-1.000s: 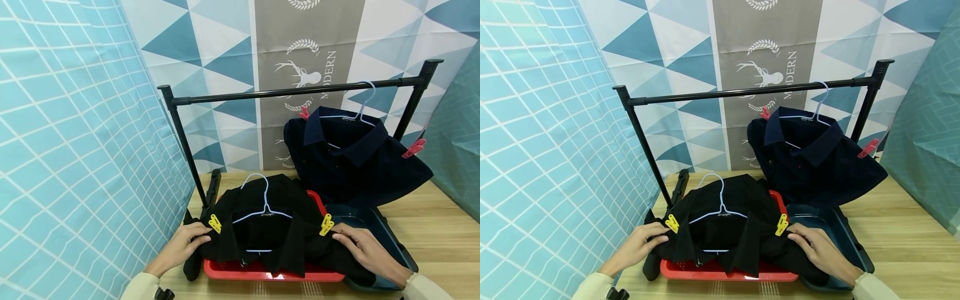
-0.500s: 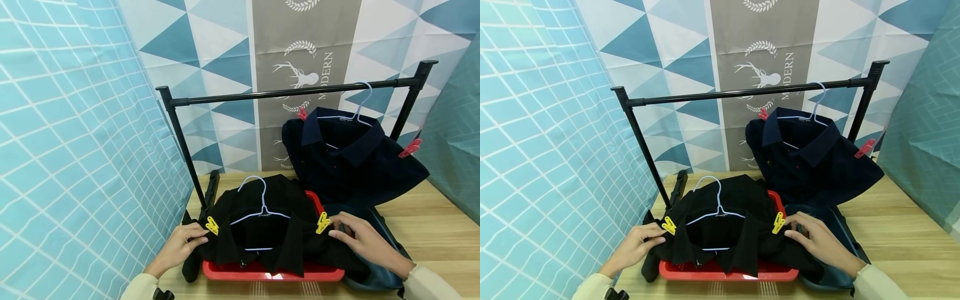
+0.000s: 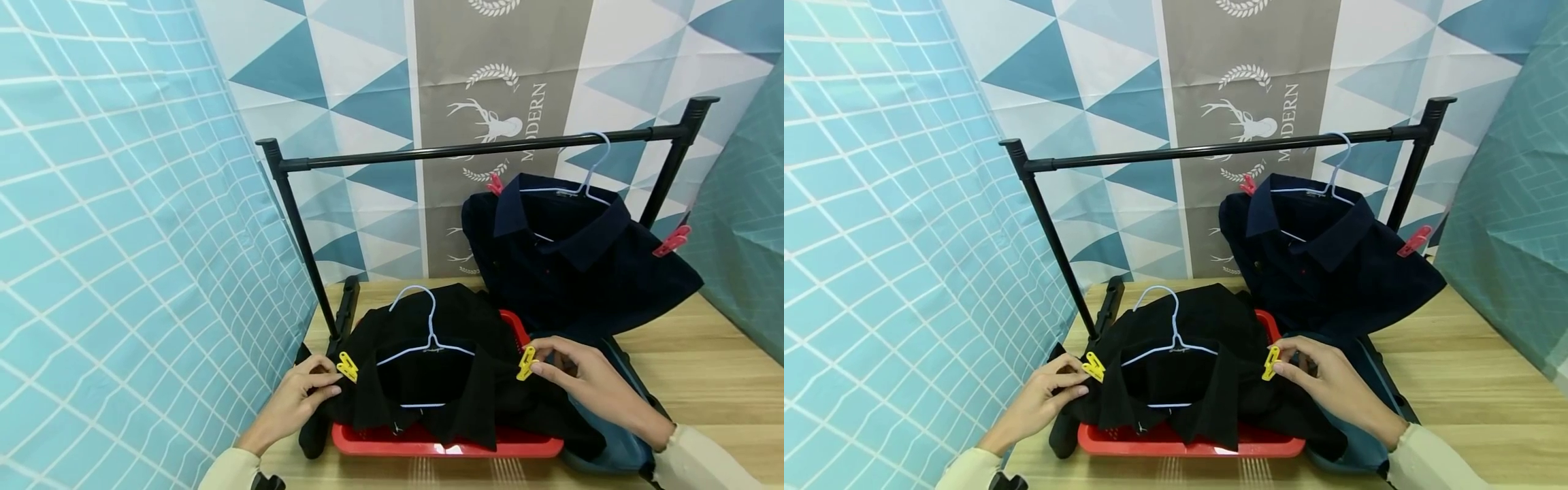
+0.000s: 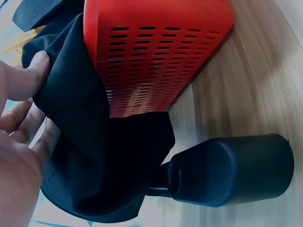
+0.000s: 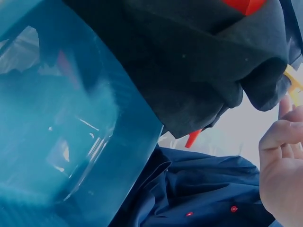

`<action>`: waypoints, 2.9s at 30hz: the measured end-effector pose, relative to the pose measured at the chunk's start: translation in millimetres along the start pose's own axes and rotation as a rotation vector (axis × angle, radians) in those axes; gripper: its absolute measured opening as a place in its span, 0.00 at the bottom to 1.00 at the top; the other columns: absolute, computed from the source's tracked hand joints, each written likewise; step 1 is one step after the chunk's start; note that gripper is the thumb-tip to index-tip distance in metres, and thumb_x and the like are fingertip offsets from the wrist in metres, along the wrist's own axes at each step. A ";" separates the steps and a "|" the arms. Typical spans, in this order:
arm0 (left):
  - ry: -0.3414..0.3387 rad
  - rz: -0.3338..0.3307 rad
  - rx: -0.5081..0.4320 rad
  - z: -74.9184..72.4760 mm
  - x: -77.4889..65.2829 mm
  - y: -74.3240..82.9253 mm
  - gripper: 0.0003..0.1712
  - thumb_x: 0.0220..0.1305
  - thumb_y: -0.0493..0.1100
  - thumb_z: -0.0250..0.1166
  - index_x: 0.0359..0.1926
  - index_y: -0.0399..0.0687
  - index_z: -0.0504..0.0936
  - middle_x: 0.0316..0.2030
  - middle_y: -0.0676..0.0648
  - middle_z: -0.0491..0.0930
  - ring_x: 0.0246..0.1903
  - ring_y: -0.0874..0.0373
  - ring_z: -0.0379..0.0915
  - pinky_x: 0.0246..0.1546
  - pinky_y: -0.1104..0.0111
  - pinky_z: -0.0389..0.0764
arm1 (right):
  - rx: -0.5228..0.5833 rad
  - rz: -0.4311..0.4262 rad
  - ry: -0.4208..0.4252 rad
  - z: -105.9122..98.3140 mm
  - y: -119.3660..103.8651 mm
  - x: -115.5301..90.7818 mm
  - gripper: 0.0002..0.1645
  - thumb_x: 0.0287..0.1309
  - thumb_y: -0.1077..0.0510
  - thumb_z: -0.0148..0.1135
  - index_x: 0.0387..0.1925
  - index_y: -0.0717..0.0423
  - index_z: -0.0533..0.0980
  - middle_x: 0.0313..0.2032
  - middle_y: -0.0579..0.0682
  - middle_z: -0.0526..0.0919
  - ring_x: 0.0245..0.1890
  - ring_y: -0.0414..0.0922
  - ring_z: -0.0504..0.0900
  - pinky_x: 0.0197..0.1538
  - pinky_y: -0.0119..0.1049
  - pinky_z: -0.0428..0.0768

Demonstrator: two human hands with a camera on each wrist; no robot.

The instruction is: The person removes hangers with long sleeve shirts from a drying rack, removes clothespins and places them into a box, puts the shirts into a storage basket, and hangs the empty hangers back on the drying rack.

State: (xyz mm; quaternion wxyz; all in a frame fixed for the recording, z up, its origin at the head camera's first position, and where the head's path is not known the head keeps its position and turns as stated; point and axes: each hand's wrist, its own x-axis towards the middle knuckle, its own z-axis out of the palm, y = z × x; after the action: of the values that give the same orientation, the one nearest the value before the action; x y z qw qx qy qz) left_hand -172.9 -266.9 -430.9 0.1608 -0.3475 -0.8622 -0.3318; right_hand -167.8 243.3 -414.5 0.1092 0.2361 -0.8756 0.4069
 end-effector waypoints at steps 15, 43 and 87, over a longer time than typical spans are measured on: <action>0.012 0.011 -0.130 2.2 -2.0 -2.4 0.16 0.58 0.29 0.73 0.47 0.45 0.91 0.35 0.56 0.79 0.29 0.65 0.72 0.28 0.74 0.74 | 0.001 -0.142 0.061 2.2 -1.2 1.7 0.15 0.65 0.64 0.69 0.49 0.46 0.81 0.33 0.38 0.82 0.19 0.34 0.72 0.23 0.31 0.73; 0.044 -0.018 -0.173 -4.6 3.8 19.5 0.11 0.58 0.28 0.74 0.41 0.43 0.92 0.28 0.55 0.77 0.25 0.65 0.69 0.25 0.73 0.72 | 0.027 -0.152 0.148 3.3 -5.1 7.7 0.18 0.62 0.70 0.69 0.38 0.40 0.83 0.35 0.38 0.85 0.19 0.36 0.71 0.21 0.31 0.71; 0.049 -0.017 -0.189 1.3 -2.0 1.3 0.12 0.59 0.31 0.75 0.42 0.49 0.93 0.30 0.59 0.78 0.27 0.65 0.71 0.26 0.74 0.73 | 0.135 0.073 0.119 2.8 -4.8 13.4 0.18 0.71 0.58 0.65 0.60 0.48 0.79 0.33 0.49 0.81 0.21 0.43 0.72 0.23 0.36 0.70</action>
State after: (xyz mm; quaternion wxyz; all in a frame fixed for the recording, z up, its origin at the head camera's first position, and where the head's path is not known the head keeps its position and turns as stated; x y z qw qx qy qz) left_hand -170.6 -266.2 -432.2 0.1454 -0.3455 -0.8257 -0.4216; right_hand -177.0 234.1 -407.9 0.1298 0.1865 -0.8461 0.4821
